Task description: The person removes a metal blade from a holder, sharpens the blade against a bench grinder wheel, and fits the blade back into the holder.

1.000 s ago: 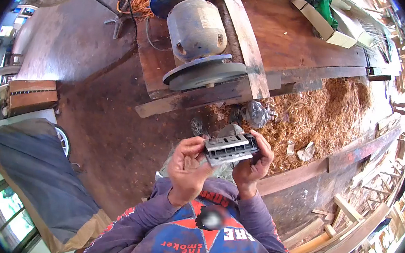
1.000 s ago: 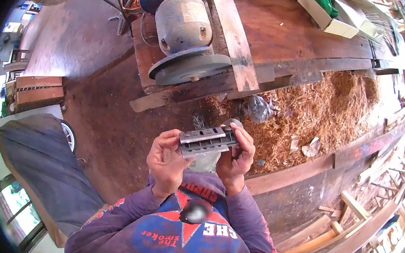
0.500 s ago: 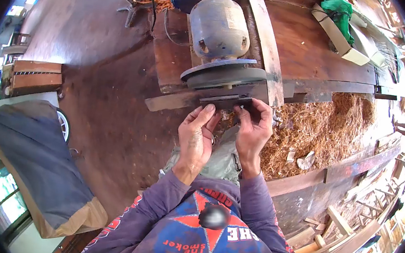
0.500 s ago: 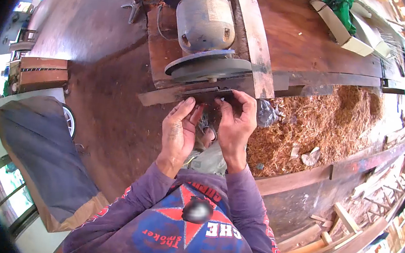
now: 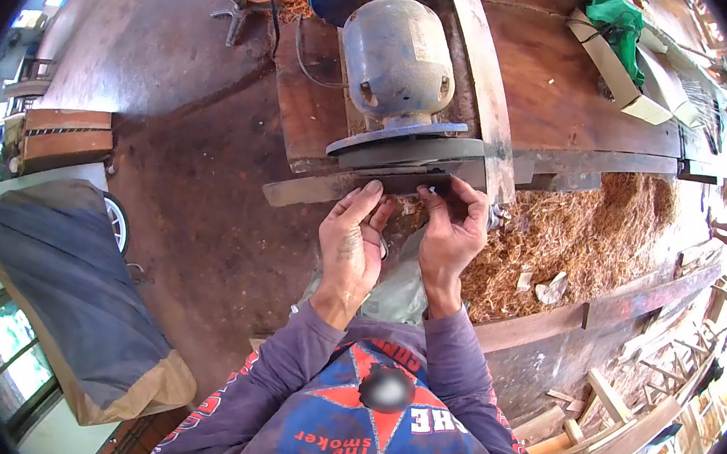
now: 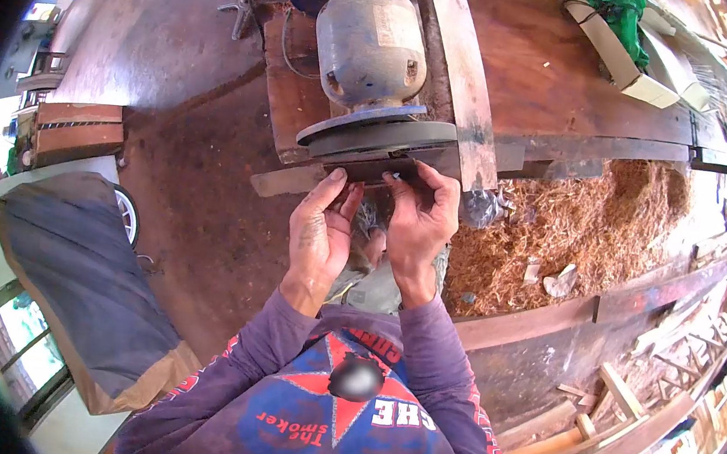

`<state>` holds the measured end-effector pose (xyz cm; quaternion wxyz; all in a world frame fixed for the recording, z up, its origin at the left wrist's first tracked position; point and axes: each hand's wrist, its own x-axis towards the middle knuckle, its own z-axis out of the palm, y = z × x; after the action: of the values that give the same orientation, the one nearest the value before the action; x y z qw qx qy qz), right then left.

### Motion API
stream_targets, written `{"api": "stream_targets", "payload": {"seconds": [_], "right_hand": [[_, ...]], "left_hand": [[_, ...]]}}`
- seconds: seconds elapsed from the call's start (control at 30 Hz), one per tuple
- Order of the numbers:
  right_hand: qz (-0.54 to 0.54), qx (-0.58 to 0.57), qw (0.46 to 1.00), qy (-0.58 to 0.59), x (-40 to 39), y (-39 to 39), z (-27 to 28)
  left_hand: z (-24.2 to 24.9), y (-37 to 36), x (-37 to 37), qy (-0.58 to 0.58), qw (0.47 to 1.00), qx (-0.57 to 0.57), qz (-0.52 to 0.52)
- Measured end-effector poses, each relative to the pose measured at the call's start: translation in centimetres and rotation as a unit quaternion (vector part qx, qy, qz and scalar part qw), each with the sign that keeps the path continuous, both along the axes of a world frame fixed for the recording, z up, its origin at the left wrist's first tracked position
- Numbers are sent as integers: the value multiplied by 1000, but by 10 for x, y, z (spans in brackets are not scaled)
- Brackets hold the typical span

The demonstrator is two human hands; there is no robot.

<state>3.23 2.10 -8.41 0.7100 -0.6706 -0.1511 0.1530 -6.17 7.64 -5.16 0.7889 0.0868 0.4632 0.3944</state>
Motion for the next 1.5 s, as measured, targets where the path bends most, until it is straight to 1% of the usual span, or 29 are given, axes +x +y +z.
{"api": "stream_targets", "payload": {"seconds": [0.2,0.27,0.4,0.67,0.73,0.87,0.97,1.03,1.07,1.13,1.27,1.4,1.47,1.5], "right_hand": [[1,-5,1000,-21,3,2,5],[0,1,1000,-17,3,2,4],[6,-4,999,-45,5,3,2],[3,-2,999,-48,8,3,0],[1,15,1000,-6,10,2,-3],[0,12,1000,-17,19,-3,-4],[-4,31,999,8,25,-7,-2],[7,6,999,-34,30,-8,1],[5,7,999,-33,31,-8,3],[-6,43,998,35,30,-7,9],[3,35,999,25,30,-10,-3],[7,11,1000,4,26,-8,2],[3,40,998,42,24,-7,2],[5,40,998,42,23,-7,1]], "left_hand": [[16,4,2,8,999,-37,-7],[17,4,4,7,999,-34,-6],[11,4,2,1,1000,-27,-6],[16,5,11,31,999,-22,-11],[18,5,13,29,999,-21,-16],[12,1,19,33,999,-23,-24],[11,-2,26,32,999,-9,-23],[8,-3,29,27,999,-10,-22],[7,-3,29,23,1000,-12,-18],[9,-3,32,19,1000,-7,-20],[13,-3,33,20,1000,-7,-12],[17,2,29,18,1000,-20,1],[17,2,27,23,999,-23,-1],[16,2,24,23,999,-24,1]]}}
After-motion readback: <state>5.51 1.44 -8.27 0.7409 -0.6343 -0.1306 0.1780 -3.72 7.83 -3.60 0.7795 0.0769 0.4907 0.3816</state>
